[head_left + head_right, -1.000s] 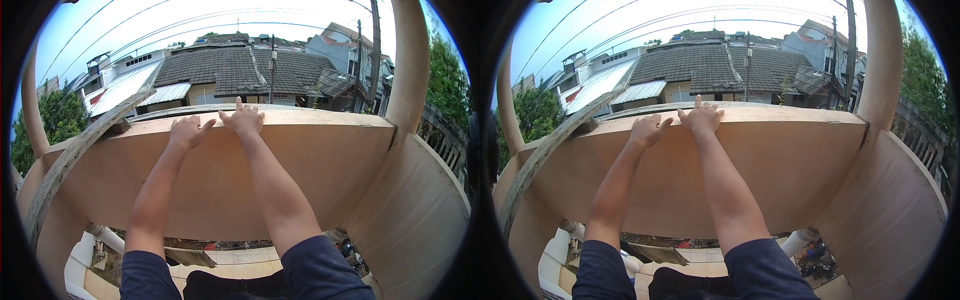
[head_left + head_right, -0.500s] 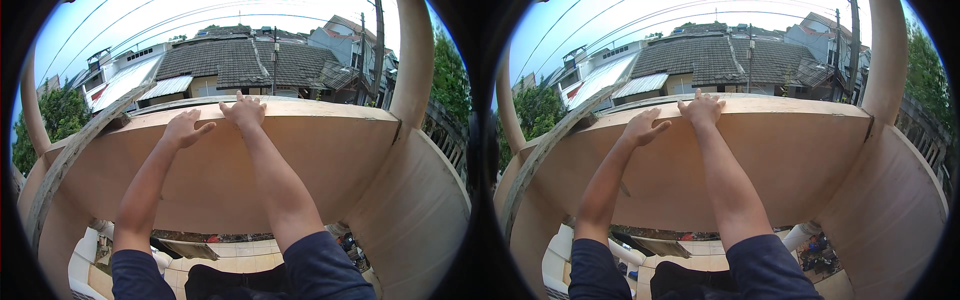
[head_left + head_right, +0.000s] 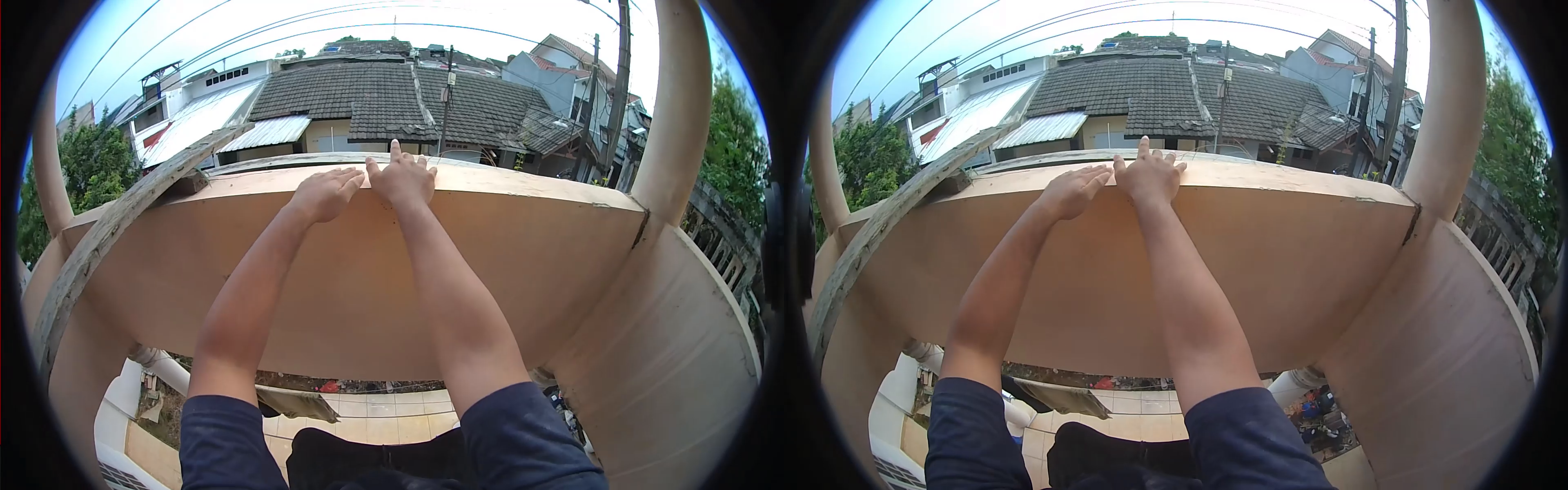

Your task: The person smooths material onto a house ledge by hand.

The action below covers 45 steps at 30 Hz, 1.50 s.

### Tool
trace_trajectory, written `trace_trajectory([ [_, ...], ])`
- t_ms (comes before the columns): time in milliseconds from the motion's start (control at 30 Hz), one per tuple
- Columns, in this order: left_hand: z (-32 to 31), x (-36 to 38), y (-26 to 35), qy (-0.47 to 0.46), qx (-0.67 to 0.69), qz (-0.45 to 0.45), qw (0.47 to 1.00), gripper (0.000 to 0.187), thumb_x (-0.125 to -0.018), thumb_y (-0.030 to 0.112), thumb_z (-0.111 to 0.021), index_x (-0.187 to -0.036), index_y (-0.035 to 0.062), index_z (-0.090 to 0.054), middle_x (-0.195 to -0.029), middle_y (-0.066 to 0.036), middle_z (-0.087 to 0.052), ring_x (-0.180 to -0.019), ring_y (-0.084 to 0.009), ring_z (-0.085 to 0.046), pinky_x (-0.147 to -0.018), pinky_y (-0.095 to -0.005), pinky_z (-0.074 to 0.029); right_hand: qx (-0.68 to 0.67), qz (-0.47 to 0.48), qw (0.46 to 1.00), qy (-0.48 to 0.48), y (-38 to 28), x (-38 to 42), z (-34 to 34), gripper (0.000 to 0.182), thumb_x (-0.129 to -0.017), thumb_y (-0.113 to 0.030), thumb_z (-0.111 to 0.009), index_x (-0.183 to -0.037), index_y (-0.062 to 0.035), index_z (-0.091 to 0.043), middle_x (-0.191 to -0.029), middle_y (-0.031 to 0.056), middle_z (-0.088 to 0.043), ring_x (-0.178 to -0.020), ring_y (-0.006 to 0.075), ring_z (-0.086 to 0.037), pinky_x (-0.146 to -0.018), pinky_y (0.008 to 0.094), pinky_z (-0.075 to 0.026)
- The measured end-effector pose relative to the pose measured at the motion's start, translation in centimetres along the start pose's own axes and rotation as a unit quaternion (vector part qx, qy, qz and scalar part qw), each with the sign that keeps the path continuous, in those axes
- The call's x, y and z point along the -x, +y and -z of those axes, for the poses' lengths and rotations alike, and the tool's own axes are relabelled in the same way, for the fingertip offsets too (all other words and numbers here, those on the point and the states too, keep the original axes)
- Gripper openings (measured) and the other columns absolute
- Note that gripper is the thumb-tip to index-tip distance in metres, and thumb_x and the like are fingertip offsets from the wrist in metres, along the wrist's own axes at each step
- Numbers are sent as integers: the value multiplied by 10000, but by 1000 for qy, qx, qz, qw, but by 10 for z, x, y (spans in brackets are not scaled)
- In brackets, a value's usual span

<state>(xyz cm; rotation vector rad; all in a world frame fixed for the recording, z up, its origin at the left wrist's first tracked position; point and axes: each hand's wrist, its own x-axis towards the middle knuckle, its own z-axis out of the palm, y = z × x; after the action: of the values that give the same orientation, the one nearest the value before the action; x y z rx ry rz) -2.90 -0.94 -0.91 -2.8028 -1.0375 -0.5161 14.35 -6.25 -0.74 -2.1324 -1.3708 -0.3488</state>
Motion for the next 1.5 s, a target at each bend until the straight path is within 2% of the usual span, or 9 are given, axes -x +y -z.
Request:
trace_trajectory([
  [200, 13, -14, 4, -64, -35, 193, 979, 618, -1126, 464, -229, -1613, 140, -430, -1690, -102, -398, -1553, -278, -383, -1274, -474, -304, -7, 6, 1000, 8, 3, 4, 1, 735, -1061, -593, -381, -1664, -174, -352, -1566, 112, -557, -1518, 358, -421, -1273, 557, -270],
  [267, 10, -7, 6, -60, -65, 207, 974, 607, -1125, 462, -275, -1610, 138, -444, -1680, -90, -417, -1548, -275, -388, -1271, -408, -314, -21, 13, 1000, 12, -1, 4, -1, 729, -1064, -588, -381, -1663, -173, -356, -1565, 112, -557, -1516, 356, -422, -1271, 558, -272],
  [467, -1, 13, -8, 15, -15, 60, 998, 615, -1126, 503, -299, -1577, 139, -504, -1649, -83, -467, -1545, -253, -392, -1276, -401, -303, -4, 1, 1000, -6, -2, 3, 2, 721, -1058, -592, -393, -1648, -178, -394, -1557, 98, -566, -1509, 349, -430, -1267, 559, -278],
  [733, 16, -3, -8, -58, 40, 181, 981, 841, -1063, 746, -198, -1595, 155, -469, -1622, -92, -501, -1503, -285, -450, -1233, -439, -366, -3, 9, 1000, -10, 0, 1, 0, 703, -1063, -578, -381, -1646, -187, -398, -1570, 98, -555, -1542, 348, -392, -1276, 538, -271],
  [867, 13, 7, 2, -60, -4, 141, 988, 853, -1060, 752, -205, -1578, 138, -493, -1612, -98, -512, -1503, -278, -451, -1238, -429, -363, -7, -3, 1000, -6, -2, 1, 3, 706, -1058, -579, -394, -1646, -188, -399, -1575, 90, -552, -1532, 342, -411, -1266, 544, -284],
  [933, -1, 15, -10, 48, -2, 82, 995, 882, -1047, 776, -197, -1574, 138, -502, -1603, -98, -522, -1498, -279, -459, -1239, -424, -360, 0, -5, 1000, -21, -3, 3, 6, 710, -1055, -582, -404, -1643, -185, -404, -1577, 96, -549, -1533, 345, -408, -1263, 542, -290],
  [1067, 15, 5, -1, -19, 70, 123, 990, 989, -998, 843, -107, -1583, 146, -493, -1603, -97, -524, -1504, -287, -453, -1235, -429, -360, 12, -5, 1000, -6, 0, 3, 1, 713, -1052, -585, -412, -1640, -182, -412, -1577, 105, -548, -1532, 350, -407, -1263, 541, -290],
  [1200, 20, -17, 9, -95, -28, 212, 972, 1037, -984, 837, -24, -1596, 124, -464, -1633, -68, -488, -1517, -241, -439, -1229, -460, -394, -2, 4, 1000, -5, 0, 4, 2, 722, -1051, -593, -408, -1640, -175, -412, -1578, 115, -545, -1533, 358, -403, -1260, 541, -291],
  [1500, 10, 27, 22, 2, -48, 124, 991, 805, -1083, 691, -247, -1602, 111, -452, -1665, -84, -442, -1546, -254, -391, -1275, -406, -322, 8, 5, 1000, -8, -2, 4, 5, 717, -1053, -587, -389, -1638, -172, -415, -1568, 125, -556, -1525, 364, -418, -1250, 551, -305],
])
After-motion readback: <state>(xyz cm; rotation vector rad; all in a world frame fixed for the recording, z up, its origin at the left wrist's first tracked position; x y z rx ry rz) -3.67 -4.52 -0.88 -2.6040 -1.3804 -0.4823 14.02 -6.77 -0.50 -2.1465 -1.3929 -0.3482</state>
